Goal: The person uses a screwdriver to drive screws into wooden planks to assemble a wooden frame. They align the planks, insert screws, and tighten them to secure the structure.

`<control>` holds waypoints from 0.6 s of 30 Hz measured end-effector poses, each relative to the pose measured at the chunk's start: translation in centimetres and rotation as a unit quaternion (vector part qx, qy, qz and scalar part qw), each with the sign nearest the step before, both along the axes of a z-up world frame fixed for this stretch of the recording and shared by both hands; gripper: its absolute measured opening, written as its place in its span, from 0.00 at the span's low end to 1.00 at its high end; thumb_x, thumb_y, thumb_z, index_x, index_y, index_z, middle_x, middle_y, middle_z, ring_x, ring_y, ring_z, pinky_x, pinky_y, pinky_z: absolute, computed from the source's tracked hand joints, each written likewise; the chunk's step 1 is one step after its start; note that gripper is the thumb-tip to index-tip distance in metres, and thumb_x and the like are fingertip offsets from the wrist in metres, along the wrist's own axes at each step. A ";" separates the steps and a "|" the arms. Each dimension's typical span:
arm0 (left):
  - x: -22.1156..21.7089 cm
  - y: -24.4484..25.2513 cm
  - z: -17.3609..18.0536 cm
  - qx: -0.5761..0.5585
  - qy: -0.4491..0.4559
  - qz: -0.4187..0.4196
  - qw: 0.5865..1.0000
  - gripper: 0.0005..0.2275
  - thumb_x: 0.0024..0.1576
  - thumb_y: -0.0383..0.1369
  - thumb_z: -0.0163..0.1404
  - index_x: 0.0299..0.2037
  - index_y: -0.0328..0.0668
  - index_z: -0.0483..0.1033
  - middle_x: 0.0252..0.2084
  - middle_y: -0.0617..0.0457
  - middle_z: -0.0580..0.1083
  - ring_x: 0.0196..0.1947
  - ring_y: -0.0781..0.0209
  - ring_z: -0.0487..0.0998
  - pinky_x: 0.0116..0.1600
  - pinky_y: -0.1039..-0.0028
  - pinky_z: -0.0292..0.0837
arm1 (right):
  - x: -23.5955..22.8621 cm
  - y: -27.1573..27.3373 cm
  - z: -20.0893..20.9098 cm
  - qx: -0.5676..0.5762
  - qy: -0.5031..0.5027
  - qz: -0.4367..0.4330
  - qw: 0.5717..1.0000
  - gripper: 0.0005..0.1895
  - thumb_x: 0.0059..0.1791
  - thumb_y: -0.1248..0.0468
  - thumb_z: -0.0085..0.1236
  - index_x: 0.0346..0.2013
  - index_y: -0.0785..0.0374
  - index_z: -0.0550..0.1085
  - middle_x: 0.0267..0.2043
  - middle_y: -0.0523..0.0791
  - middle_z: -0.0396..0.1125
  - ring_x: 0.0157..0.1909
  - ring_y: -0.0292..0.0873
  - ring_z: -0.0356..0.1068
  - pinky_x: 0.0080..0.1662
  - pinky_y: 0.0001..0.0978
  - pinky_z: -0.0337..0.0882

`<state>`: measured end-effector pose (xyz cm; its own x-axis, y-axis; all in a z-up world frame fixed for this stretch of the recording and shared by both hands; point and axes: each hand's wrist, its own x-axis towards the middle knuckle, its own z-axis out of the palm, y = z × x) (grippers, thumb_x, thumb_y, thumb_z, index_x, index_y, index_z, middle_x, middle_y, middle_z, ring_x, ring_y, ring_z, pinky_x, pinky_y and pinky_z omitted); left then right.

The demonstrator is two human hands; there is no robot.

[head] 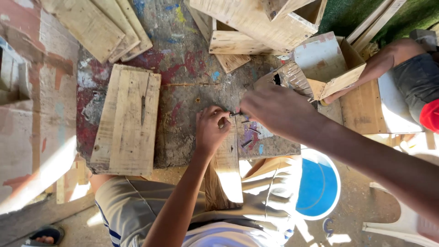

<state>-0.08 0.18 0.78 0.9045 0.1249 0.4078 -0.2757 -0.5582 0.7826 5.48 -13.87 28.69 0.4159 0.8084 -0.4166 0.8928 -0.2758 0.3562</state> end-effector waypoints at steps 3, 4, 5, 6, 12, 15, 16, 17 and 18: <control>0.2 -0.2 -0.9 0.012 -0.006 0.009 1.000 0.08 0.48 0.29 0.56 0.36 0.55 0.83 0.38 0.63 0.73 0.40 0.59 0.77 0.50 0.65 0.66 | 0.4 -1.9 -4.4 0.058 0.026 0.053 0.997 0.13 0.58 0.54 0.48 0.47 0.58 0.75 0.32 0.43 0.75 0.28 0.38 0.77 0.29 0.20 0.75; 0.2 -0.2 -0.9 0.011 -0.004 0.012 1.000 0.08 0.48 0.29 0.56 0.36 0.55 0.83 0.38 0.63 0.73 0.40 0.59 0.77 0.50 0.65 0.66 | -0.1 -1.2 -3.2 0.058 0.028 0.055 0.996 0.13 0.58 0.54 0.48 0.47 0.58 0.75 0.32 0.43 0.75 0.28 0.38 0.77 0.29 0.20 0.75; 0.1 -0.2 -0.9 0.013 -0.004 0.015 1.000 0.08 0.48 0.29 0.56 0.36 0.55 0.83 0.38 0.63 0.73 0.40 0.59 0.77 0.51 0.65 0.67 | -0.6 -0.6 -1.9 0.115 0.049 -0.103 0.987 0.15 0.59 0.52 0.48 0.45 0.61 0.74 0.28 0.44 0.72 0.23 0.38 0.73 0.25 0.22 0.73; 0.3 -0.3 -0.9 0.015 -0.006 0.017 1.000 0.08 0.48 0.29 0.56 0.36 0.56 0.83 0.38 0.63 0.74 0.40 0.59 0.77 0.51 0.64 0.67 | -1.0 0.0 -0.5 0.169 0.066 -0.259 0.949 0.18 0.60 0.51 0.47 0.43 0.63 0.73 0.23 0.45 0.70 0.17 0.39 0.69 0.21 0.25 0.70; 0.3 -0.4 -1.5 0.011 -0.007 0.013 1.000 0.08 0.47 0.30 0.56 0.35 0.56 0.83 0.38 0.63 0.74 0.40 0.59 0.77 0.50 0.64 0.67 | 0.4 0.0 -0.6 0.067 0.026 0.073 0.995 0.09 0.56 0.57 0.51 0.49 0.55 0.72 0.35 0.43 0.72 0.31 0.38 0.74 0.32 0.20 0.74; 0.3 -0.3 -1.0 0.006 0.000 0.008 1.000 0.09 0.48 0.29 0.56 0.36 0.55 0.83 0.38 0.63 0.74 0.40 0.60 0.77 0.51 0.65 0.66 | 0.2 -1.1 -3.2 0.058 0.087 -0.009 0.994 0.08 0.56 0.58 0.53 0.42 0.58 0.74 0.27 0.46 0.72 0.22 0.39 0.74 0.26 0.19 0.73; 0.3 -0.4 -1.0 0.005 0.001 0.009 1.000 0.09 0.48 0.29 0.56 0.36 0.55 0.83 0.38 0.63 0.74 0.40 0.60 0.77 0.51 0.65 0.66 | 0.2 -0.6 -2.7 0.058 0.088 -0.007 0.994 0.08 0.56 0.58 0.53 0.42 0.58 0.74 0.27 0.46 0.72 0.22 0.39 0.74 0.26 0.19 0.73; 0.3 -0.4 -1.1 0.008 -0.001 0.011 1.000 0.09 0.48 0.29 0.56 0.36 0.55 0.83 0.38 0.63 0.74 0.40 0.60 0.77 0.51 0.65 0.66 | 0.1 -0.1 -2.3 0.143 0.127 -0.150 0.970 0.11 0.57 0.57 0.52 0.41 0.62 0.74 0.24 0.45 0.69 0.18 0.38 0.70 0.22 0.21 0.70; 0.4 -0.4 -1.1 0.011 -0.003 0.014 1.000 0.09 0.47 0.29 0.56 0.36 0.55 0.83 0.38 0.63 0.74 0.40 0.59 0.77 0.51 0.65 0.66 | 0.2 0.5 -1.8 0.225 0.163 -0.287 0.917 0.13 0.58 0.57 0.52 0.40 0.66 0.73 0.20 0.45 0.66 0.15 0.37 0.66 0.19 0.23 0.67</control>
